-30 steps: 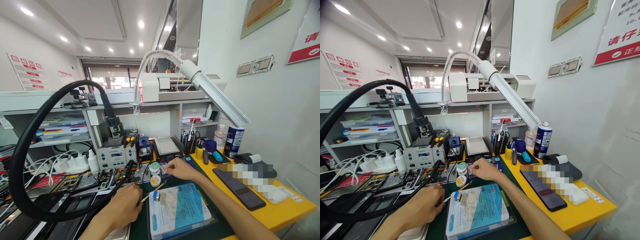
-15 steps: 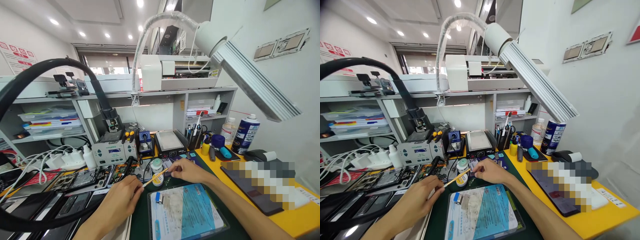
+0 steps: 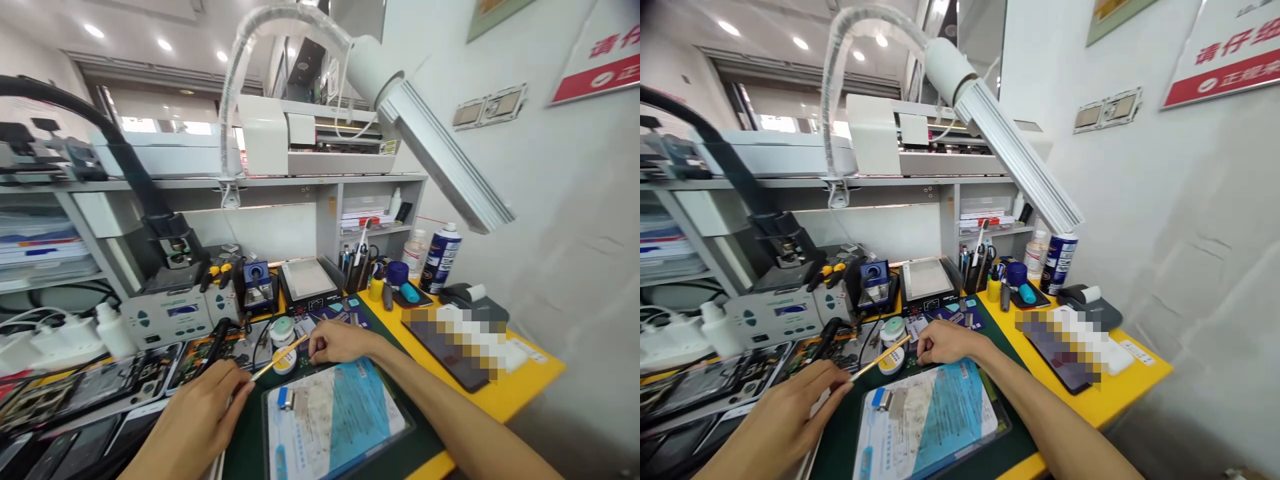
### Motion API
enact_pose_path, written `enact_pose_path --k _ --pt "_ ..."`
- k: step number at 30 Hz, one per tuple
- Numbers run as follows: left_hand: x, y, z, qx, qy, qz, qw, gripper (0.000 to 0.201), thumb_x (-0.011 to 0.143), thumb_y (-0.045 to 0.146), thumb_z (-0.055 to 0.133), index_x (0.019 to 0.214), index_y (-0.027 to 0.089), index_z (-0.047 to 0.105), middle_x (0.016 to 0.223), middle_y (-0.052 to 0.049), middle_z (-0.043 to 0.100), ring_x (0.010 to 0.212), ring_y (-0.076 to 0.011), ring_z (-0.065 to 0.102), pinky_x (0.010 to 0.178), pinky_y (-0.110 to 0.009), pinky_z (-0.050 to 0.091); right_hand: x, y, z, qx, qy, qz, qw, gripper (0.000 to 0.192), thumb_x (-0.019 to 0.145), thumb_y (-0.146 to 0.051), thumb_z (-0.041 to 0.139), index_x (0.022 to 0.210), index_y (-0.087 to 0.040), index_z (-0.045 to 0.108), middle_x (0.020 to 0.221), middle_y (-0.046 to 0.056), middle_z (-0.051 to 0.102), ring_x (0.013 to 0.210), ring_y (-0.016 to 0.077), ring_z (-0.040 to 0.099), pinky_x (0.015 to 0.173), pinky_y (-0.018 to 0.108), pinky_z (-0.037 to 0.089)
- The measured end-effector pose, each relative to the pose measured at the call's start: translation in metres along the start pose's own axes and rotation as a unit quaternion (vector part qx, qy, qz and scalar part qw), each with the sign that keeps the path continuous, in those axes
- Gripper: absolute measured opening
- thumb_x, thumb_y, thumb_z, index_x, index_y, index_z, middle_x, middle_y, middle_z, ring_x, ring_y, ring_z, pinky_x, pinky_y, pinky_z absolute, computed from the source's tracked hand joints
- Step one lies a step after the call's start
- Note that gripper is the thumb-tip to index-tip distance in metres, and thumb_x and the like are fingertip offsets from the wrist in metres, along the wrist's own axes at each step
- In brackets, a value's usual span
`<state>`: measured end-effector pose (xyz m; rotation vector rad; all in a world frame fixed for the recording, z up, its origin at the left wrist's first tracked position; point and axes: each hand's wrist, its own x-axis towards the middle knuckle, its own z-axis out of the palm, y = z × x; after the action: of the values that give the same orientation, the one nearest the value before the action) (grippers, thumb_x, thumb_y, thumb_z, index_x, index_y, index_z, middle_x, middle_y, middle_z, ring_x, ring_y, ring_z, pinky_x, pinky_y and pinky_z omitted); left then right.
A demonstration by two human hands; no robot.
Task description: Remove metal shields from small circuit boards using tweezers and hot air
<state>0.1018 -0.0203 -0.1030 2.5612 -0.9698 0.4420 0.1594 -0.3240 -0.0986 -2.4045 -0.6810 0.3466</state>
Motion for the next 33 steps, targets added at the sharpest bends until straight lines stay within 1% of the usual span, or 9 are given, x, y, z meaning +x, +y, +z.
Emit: enact_pose_path --k 4,8,10,14,16,19,25,28,33 --pt "0.001 -0.006 0.003 0.005 0.054 0.045 0.998 0.031 0.103 0.043 0.043 0.094 0.027 0.067 0.086 0.001 0.069 0.075 -0.0176 0.071 0.066 -0.027 0.052 -0.002 0.004 -0.001 0.021 -0.010 0.017 1.000 0.011 0.077 -0.023 0.079 0.084 -0.014 0.080 0.073 0.001 0.071 0.068 0.0137 0.062 0.056 0.019 0.039" --pt "0.002 -0.009 0.006 0.007 0.074 0.060 0.995 0.028 0.102 0.045 0.047 0.094 0.028 0.067 0.086 0.003 0.070 0.075 -0.0165 0.072 0.066 -0.026 0.052 -0.008 0.005 -0.004 0.057 -0.004 0.038 0.998 0.016 0.075 -0.027 0.080 0.084 -0.013 0.080 0.073 0.001 0.072 0.067 0.0143 0.063 0.055 0.019 0.041" --pt "0.001 -0.009 0.006 0.009 0.070 0.054 0.996 0.028 0.102 0.045 0.047 0.095 0.028 0.068 0.087 0.002 0.070 0.075 -0.0169 0.072 0.067 -0.027 0.052 -0.012 0.004 -0.007 0.077 0.007 0.047 0.996 0.019 0.074 -0.029 0.081 0.084 -0.013 0.080 0.074 0.002 0.072 0.068 0.0145 0.063 0.055 0.019 0.041" --pt "-0.001 -0.003 0.004 0.011 0.024 0.008 1.000 0.033 0.103 0.045 0.042 0.095 0.027 0.067 0.090 0.000 0.069 0.080 -0.0200 0.070 0.070 -0.031 0.051 -0.023 -0.003 -0.014 0.115 0.024 0.047 0.992 0.024 0.076 -0.033 0.080 0.087 -0.012 0.078 0.072 0.002 0.070 0.063 0.0127 0.058 0.054 0.020 0.039" --pt "-0.002 -0.001 0.001 0.011 0.003 -0.015 1.000 0.035 0.104 0.044 0.038 0.097 0.026 0.067 0.092 -0.002 0.068 0.083 -0.0218 0.069 0.073 -0.034 0.051 -0.029 -0.010 -0.017 0.136 0.012 0.036 0.990 0.031 0.079 -0.040 0.078 0.090 -0.012 0.078 0.070 0.002 0.068 0.060 0.0124 0.056 0.053 0.020 0.040" --pt "-0.003 0.003 -0.003 0.020 -0.014 -0.030 0.999 0.034 0.105 0.039 0.036 0.099 0.024 0.067 0.095 -0.004 0.068 0.086 -0.0239 0.067 0.076 -0.037 0.050 -0.038 -0.025 -0.018 0.153 -0.017 0.005 0.988 0.033 0.078 -0.044 0.080 0.090 -0.013 0.077 0.078 0.003 0.072 0.069 0.0145 0.061 0.060 0.021 0.044" --pt "-0.003 0.005 -0.007 0.036 -0.014 -0.025 0.999 0.032 0.106 0.031 0.037 0.099 0.021 0.066 0.094 -0.005 0.066 0.086 -0.0246 0.066 0.075 -0.038 0.049 -0.054 -0.053 -0.014 0.125 -0.048 -0.032 0.991 0.024 0.080 -0.039 0.081 0.086 -0.015 0.078 0.092 0.004 0.069 0.076 0.0143 0.060 0.063 0.022 0.043" --pt "-0.004 0.006 -0.007 0.035 -0.009 -0.021 0.999 0.030 0.106 0.031 0.038 0.100 0.021 0.066 0.095 -0.006 0.066 0.086 -0.0243 0.065 0.074 -0.038 0.049 -0.057 -0.058 -0.013 0.088 -0.055 -0.032 0.994 0.024 0.081 -0.040 0.081 0.088 -0.017 0.078 0.097 0.003 0.066 0.076 0.0131 0.058 0.061 0.022 0.041" --pt "-0.005 0.009 -0.007 0.030 0.006 -0.004 1.000 0.026 0.105 0.029 0.040 0.100 0.021 0.065 0.092 -0.005 0.065 0.084 -0.0242 0.064 0.073 -0.038 0.048 -0.059 -0.062 -0.008 0.041 -0.055 -0.037 0.997 0.019 0.082 -0.037 0.080 0.087 -0.019 0.077 0.095 0.002 0.065 0.079 0.0137 0.058 0.063 0.022 0.042"
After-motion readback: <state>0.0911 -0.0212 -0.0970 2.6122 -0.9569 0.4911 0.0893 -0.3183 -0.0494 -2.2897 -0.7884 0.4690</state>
